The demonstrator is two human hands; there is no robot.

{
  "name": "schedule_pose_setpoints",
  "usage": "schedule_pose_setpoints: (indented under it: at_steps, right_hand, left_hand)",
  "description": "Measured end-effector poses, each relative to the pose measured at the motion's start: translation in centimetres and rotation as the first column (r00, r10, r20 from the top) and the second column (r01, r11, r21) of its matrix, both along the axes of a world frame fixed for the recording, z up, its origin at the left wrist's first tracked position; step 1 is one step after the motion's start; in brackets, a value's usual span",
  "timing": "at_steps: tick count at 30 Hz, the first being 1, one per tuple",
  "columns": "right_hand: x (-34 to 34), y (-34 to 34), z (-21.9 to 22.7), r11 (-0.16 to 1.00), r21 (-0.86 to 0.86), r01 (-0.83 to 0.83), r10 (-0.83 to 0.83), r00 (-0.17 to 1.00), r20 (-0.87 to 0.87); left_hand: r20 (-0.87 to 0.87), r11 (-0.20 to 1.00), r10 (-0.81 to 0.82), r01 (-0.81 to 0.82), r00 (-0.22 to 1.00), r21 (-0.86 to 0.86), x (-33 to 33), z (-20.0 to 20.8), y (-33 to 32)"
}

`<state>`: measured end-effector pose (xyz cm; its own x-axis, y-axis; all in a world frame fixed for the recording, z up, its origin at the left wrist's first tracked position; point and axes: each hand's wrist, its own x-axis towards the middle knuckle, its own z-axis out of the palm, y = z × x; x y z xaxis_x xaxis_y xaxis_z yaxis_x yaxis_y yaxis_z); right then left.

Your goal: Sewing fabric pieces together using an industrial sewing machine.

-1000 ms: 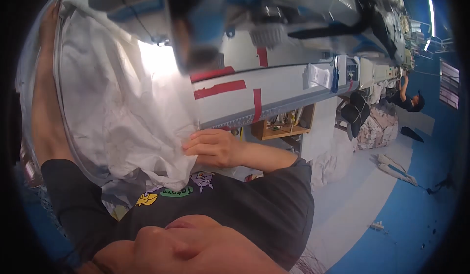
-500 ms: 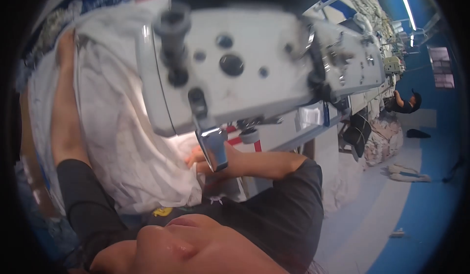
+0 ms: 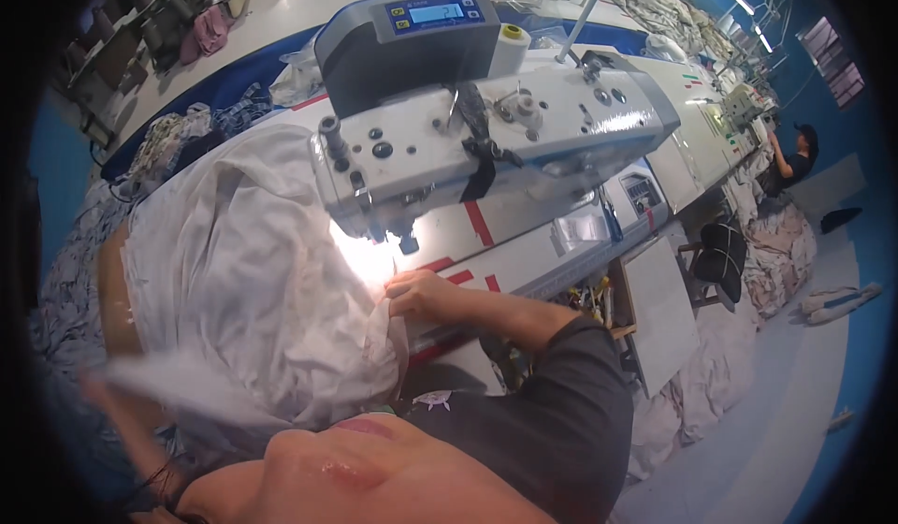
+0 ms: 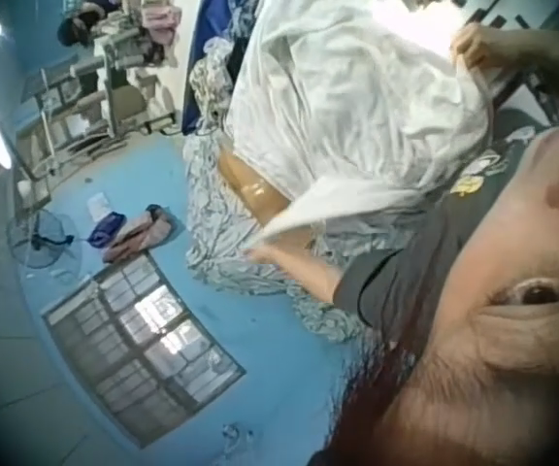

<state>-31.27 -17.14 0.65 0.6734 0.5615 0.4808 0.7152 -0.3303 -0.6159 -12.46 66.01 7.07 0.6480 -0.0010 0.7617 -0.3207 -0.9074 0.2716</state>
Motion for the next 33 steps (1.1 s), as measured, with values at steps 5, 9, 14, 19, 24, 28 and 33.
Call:
schedule_pose_setpoints:
  at_steps: [5,9,14,19,24,28,33]
  right_hand:
    - [-0.4,3.8,2.5,0.965,-0.181,-0.191,0.199,0.98,0.023]
    - [-1.4,6.9,2.5,0.89,-0.432,-0.146,0.164,0.986,0.005]
    - [-4.5,11.9,3.7,0.864,-0.441,-0.241,0.325,0.938,0.124]
    - [-11.5,13.0,3.8,0.869,-0.483,-0.112,0.228,0.955,0.188]
    - [-15.0,12.5,-2.3,0.896,-0.441,0.053,0.097,0.946,0.31]
    - [-17.2,9.6,-1.1,0.919,-0.384,0.086,0.013,0.968,0.249]
    - [-18.1,8.0,2.4,0.985,-0.162,0.055,-0.031,0.988,0.148]
  left_hand:
    - [0.051,0.99,0.139,-0.139,0.989,-0.002,-20.4,2.6,7.7]
    - [0.069,0.995,0.099,-0.098,0.993,-0.013,-21.9,2.9,-19.3]
    - [0.03,0.936,0.335,-0.336,0.942,0.105,-35.8,13.1,-43.7]
    - [-0.079,0.868,0.448,-0.412,0.89,0.276,-43.5,15.2,-25.1]
    - [-0.058,0.825,0.498,-0.453,0.865,0.338,-43.9,16.1,-7.6]
    - [-0.131,0.997,-0.035,0.025,0.991,-0.076,-36.4,13.1,-16.3]
    - [-0.217,0.789,-0.588,0.493,0.779,-0.366,-19.9,-0.1,-40.8]
